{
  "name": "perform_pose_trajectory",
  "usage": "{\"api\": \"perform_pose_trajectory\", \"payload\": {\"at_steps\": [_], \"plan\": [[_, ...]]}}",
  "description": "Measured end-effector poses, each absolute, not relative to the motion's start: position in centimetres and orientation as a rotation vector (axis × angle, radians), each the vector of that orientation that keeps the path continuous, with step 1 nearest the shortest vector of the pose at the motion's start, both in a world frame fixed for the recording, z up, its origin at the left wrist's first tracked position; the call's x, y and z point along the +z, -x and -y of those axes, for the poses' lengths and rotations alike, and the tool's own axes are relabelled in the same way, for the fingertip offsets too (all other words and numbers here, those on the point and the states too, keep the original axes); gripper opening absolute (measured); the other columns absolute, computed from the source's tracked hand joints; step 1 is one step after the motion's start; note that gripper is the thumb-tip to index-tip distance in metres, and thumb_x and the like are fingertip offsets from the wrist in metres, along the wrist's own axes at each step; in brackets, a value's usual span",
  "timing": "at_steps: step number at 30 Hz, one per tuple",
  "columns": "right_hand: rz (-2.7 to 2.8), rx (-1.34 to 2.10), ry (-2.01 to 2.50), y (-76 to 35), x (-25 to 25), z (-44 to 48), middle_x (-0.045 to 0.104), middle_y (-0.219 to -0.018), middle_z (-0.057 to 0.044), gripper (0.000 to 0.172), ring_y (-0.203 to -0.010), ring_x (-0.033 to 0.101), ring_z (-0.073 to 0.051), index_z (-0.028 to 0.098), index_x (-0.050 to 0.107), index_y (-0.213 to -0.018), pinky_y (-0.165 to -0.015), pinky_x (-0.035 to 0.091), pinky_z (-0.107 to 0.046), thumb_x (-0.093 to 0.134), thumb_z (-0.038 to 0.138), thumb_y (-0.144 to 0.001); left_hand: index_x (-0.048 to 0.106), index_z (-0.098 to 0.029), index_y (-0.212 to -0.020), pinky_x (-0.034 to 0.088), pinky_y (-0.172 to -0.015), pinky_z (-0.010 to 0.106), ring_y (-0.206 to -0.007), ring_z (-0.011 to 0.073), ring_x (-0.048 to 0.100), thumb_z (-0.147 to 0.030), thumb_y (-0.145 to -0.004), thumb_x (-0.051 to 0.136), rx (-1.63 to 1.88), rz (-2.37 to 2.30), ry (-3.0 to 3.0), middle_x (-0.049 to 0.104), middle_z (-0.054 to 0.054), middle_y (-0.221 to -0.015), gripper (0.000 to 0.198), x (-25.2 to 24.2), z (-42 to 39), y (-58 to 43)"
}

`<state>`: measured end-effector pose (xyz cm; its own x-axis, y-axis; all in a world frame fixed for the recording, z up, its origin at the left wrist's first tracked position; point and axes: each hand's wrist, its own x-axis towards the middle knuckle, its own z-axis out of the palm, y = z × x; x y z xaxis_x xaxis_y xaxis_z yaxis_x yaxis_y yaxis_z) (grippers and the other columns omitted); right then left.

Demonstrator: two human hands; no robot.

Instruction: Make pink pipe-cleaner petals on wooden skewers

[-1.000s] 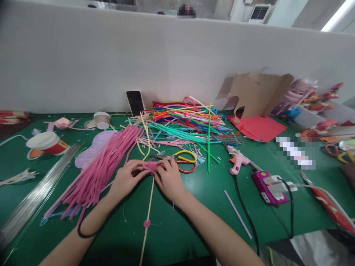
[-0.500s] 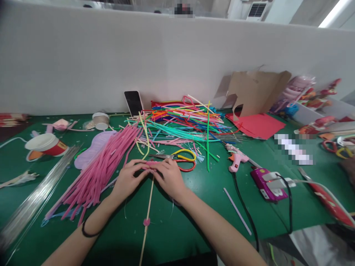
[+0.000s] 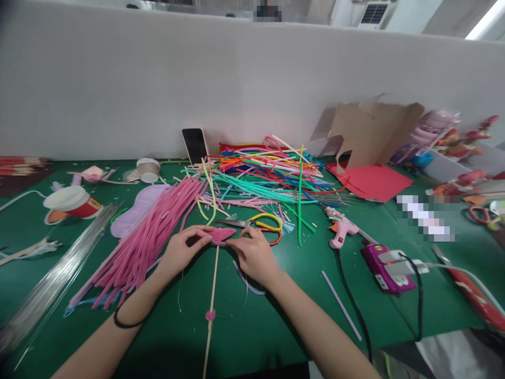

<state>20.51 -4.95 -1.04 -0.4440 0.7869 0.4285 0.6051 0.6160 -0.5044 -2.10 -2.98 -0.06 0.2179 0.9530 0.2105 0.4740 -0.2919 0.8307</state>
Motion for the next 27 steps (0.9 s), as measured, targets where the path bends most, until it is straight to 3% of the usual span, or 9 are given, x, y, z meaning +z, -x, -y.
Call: {"api": "perform_pose_trajectory", "payload": {"at_steps": [6, 12, 27], "plan": [[2.212, 0.278, 1.099, -21.1, -0.7, 4.9, 0.073, -0.094, -0.005, 0.036, -0.101, 0.052, -0.024, 0.025, 0.071, -0.105, -0.086, 0.042, -0.039, 0.052, 0.004, -0.084, 0.065, -0.02, -0.074, 0.047, -0.094, 0.041, -0.1, 0.0235, 0.065, -0.037, -0.083, 0.062, 1.045, -1.373, -1.833, 0.071, 0.008, -0.107, 0.02, 0.2, 2.7, 2.6], [2.215, 0.288, 1.098, -21.4, 0.0, 4.7, 0.075, -0.087, -0.001, 0.039, -0.102, 0.051, -0.025, 0.026, 0.072, -0.103, -0.089, 0.039, -0.042, 0.053, 0.0, -0.08, 0.062, -0.019, -0.071, 0.046, -0.093, 0.039, -0.1, 0.0225, 0.065, -0.034, -0.085, 0.06, 1.066, -1.318, -1.824, 0.071, 0.008, -0.108, 0.02, 0.3, 2.8, 2.8], [2.204, 0.316, 1.142, -21.5, 0.0, 3.9, 0.072, -0.084, -0.005, 0.027, -0.1, 0.053, -0.024, 0.027, 0.073, -0.1, -0.084, 0.041, -0.041, 0.058, 0.01, -0.086, 0.063, -0.019, -0.072, 0.047, -0.095, 0.044, -0.102, 0.0252, 0.064, -0.039, -0.081, 0.064, 1.013, -1.239, -1.732, 0.071, 0.011, -0.108, 0.023, 0.3, 2.1, 3.3]]}}
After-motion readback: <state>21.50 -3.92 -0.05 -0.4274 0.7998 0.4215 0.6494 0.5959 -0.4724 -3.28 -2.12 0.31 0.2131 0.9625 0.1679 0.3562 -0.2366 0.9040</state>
